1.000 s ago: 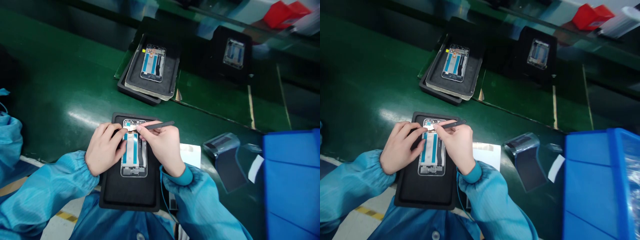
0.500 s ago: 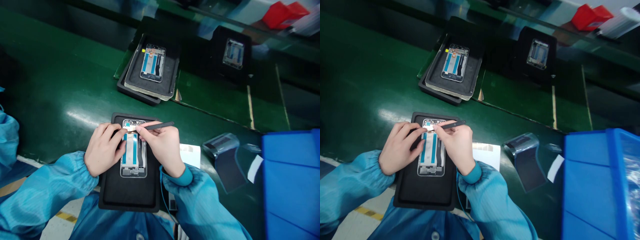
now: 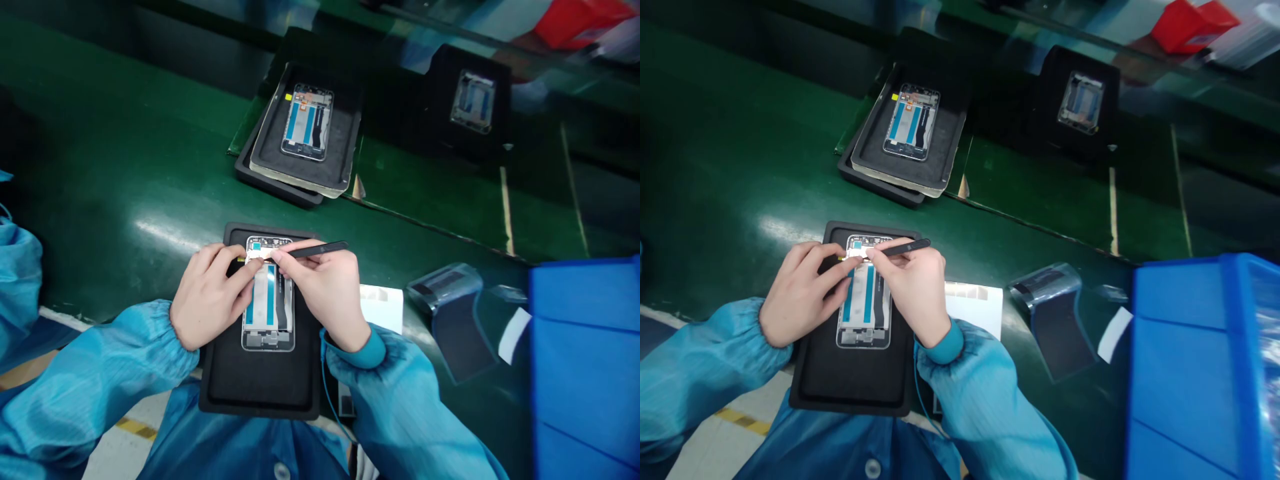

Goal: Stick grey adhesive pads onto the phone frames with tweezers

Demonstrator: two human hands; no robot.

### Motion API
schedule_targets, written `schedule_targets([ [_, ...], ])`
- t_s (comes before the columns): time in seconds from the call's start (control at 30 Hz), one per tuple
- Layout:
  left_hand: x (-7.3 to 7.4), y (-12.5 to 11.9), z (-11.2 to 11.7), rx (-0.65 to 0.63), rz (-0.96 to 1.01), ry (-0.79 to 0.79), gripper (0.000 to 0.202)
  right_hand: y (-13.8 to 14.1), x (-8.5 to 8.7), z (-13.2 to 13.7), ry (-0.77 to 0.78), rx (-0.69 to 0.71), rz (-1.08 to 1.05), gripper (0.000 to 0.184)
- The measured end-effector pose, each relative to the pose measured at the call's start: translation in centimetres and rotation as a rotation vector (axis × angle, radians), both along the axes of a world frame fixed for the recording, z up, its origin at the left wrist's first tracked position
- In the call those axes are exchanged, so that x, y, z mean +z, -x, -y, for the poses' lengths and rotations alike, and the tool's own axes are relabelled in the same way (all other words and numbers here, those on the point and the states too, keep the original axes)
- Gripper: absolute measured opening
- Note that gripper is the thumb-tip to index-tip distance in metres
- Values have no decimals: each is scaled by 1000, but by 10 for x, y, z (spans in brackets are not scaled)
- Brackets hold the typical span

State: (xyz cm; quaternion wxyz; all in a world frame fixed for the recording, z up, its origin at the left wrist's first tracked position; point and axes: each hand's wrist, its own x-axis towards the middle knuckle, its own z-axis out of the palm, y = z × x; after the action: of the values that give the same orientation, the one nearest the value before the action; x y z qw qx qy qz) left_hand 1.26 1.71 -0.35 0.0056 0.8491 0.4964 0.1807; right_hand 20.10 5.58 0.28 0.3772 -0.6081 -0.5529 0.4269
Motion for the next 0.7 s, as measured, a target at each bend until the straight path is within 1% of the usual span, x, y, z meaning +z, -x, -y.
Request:
schedule_targets([
  [0.07, 1, 0, 1, -8, -65, -27, 32, 0, 0, -1, 4, 1, 2, 14],
  [0.13, 4, -1, 2, -22, -139, -50, 33, -2, 2, -1, 2, -34, -26, 15],
  [0.23, 9, -1, 1, -61, -223, -75, 35, -10, 11, 2, -43, -148, -95, 18],
  [0.3, 11, 0, 0, -79, -247, -73, 34, -19, 19, 11, -85, -218, -109, 18],
  [0.33, 11, 2, 0, -54, -240, -63, 34, -25, 23, 18, -99, -246, -101, 18],
  [0.37, 11, 3, 1, 10, -220, -49, 33, -31, 27, 25, -104, -266, -86, 17],
  [0.43, 11, 5, 4, 206, -176, 5, 35, -44, 31, 43, -96, -296, -43, 17],
  [0.5, 11, 4, 9, 384, -195, 114, 36, -56, 32, 61, -79, -302, -15, 17],
  [0.53, 12, 4, 10, 433, -234, 191, 34, -61, 31, 70, -64, -299, -8, 16],
  [0.63, 19, 6, 8, 474, -358, 432, 30, -74, 28, 90, -25, -296, -24, 16],
  [0.7, 25, 18, -1, 508, -412, 520, 31, -83, 26, 100, -16, -304, -56, 17],
])
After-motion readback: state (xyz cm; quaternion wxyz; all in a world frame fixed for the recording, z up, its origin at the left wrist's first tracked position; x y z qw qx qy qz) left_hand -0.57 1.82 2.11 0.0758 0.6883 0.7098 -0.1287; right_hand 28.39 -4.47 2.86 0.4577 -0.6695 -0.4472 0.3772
